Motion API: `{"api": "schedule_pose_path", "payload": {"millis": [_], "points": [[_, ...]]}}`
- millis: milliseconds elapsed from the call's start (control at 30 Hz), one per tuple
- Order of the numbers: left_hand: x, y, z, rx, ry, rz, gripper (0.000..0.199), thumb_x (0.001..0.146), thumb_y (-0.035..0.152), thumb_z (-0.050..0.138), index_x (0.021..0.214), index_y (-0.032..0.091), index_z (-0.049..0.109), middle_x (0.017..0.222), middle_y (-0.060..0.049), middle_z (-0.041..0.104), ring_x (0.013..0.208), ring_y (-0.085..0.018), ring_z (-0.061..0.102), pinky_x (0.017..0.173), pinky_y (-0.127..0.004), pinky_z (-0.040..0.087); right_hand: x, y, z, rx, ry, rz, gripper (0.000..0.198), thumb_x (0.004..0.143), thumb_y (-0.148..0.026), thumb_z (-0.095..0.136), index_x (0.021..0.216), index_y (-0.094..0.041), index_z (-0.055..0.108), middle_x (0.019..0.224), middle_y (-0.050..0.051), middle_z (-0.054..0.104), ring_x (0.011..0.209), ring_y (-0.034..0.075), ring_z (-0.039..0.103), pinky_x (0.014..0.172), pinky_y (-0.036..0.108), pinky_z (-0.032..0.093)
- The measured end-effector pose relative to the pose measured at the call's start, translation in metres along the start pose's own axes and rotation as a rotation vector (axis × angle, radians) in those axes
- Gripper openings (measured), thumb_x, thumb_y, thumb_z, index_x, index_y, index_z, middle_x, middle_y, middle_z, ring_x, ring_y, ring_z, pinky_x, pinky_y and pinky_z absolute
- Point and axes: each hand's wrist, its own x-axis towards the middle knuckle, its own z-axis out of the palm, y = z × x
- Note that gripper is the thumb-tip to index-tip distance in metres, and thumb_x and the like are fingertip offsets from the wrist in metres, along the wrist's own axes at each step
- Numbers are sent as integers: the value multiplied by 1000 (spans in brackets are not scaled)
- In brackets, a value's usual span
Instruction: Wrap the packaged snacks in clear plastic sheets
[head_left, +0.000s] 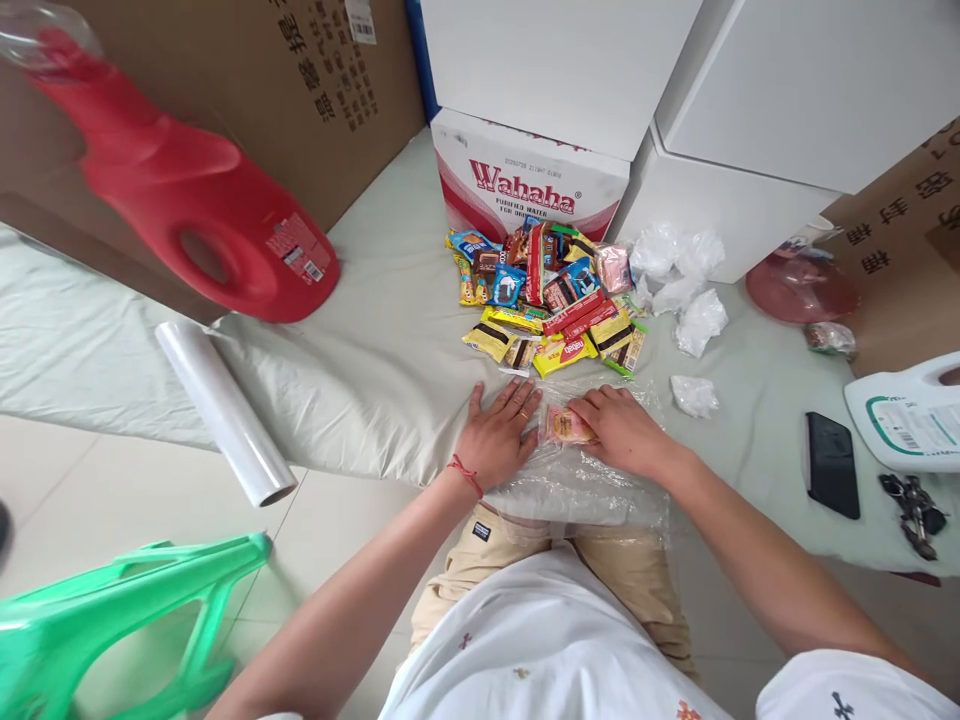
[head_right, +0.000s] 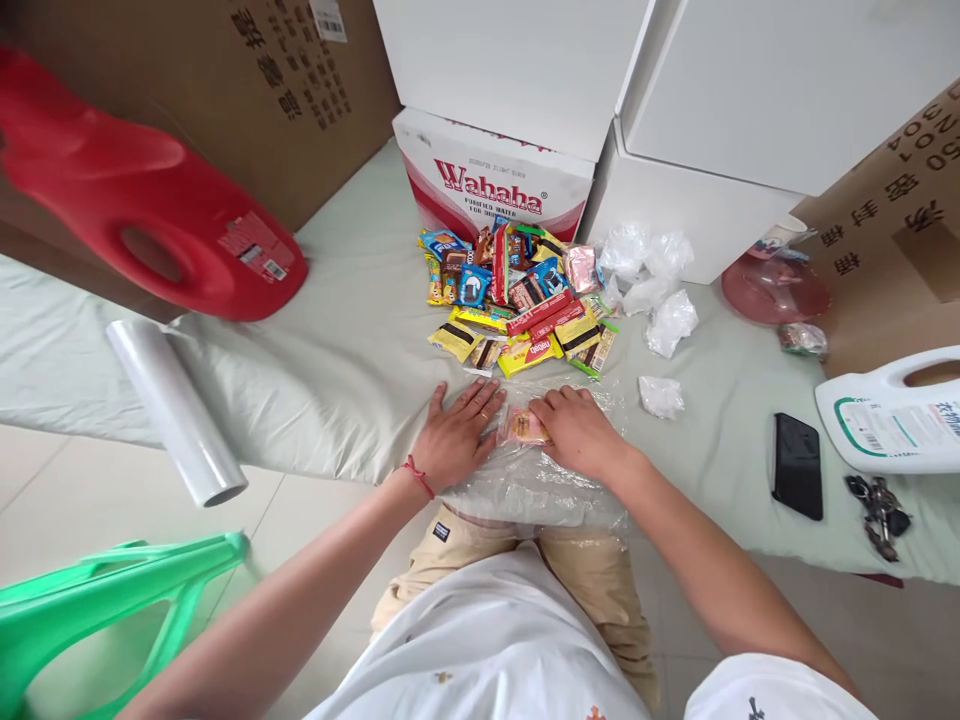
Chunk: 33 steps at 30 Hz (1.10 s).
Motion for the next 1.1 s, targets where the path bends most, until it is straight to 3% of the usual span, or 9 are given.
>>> {"api": "schedule_pose_path", "payload": {"millis": [200,333,433,533,700,900,1000,1100], "points": [[0,0,-1,-13,-16,4,58,105,47,29,158,26,37,166,-6,33,154,-28,32,124,-69,7,-26,-4,-7,154,103,-8,52,85,-25,70,134,-18,57,118,13,63,109,31,53,92,42,41],[1,0,-2,6,-8,-2,55,107,38,23,158,26,38,165,-6,34,153,-27,33,124,-68,9,-24,-16,9,161,39,-43,49,87,-28,71,134,-19,59,119,13,62,109,31,52,92,43,42],[1,0,-1,13,-2,-7,55,107,36,20,158,26,37,165,-6,35,153,-27,34,124,-67,10,-20,-16,23,185,25,-11,61,87,-40,76,141,-19,55,124,14,61,112,32,51,94,45,43],[2,-1,1,12,-5,1,54,107,37,21,158,27,38,165,-6,35,153,-28,33,124,-68,8,-24,-7,25,253,84,-19,72,85,-52,76,145,-21,53,127,15,59,115,32,50,96,46,44],[2,0,2,-11,3,-4,53,107,40,25,156,27,41,164,-8,36,152,-29,34,124,-68,6,-35,3,27,287,280,-35,69,88,-59,69,144,-21,53,124,15,58,113,33,49,98,49,44],[1,-4,-1,-72,20,-37,52,108,39,25,156,26,41,164,-7,38,153,-27,34,125,-65,8,-35,-1,53,270,286,-99,81,82,-61,75,149,-24,48,138,17,54,132,38,43,110,59,37],[-1,-11,-1,-138,57,-56,52,107,38,27,155,24,41,164,-9,39,153,-28,33,124,-62,16,-34,11,45,377,383,-87,67,93,-55,63,151,-26,44,144,15,53,135,34,44,111,56,39],[2,-16,-2,-218,206,-114,52,106,39,30,149,15,46,157,-15,47,148,-27,39,122,-52,29,-22,35,30,376,515,-4,44,101,-40,51,142,-24,54,130,14,61,126,32,49,107,53,43]]}}
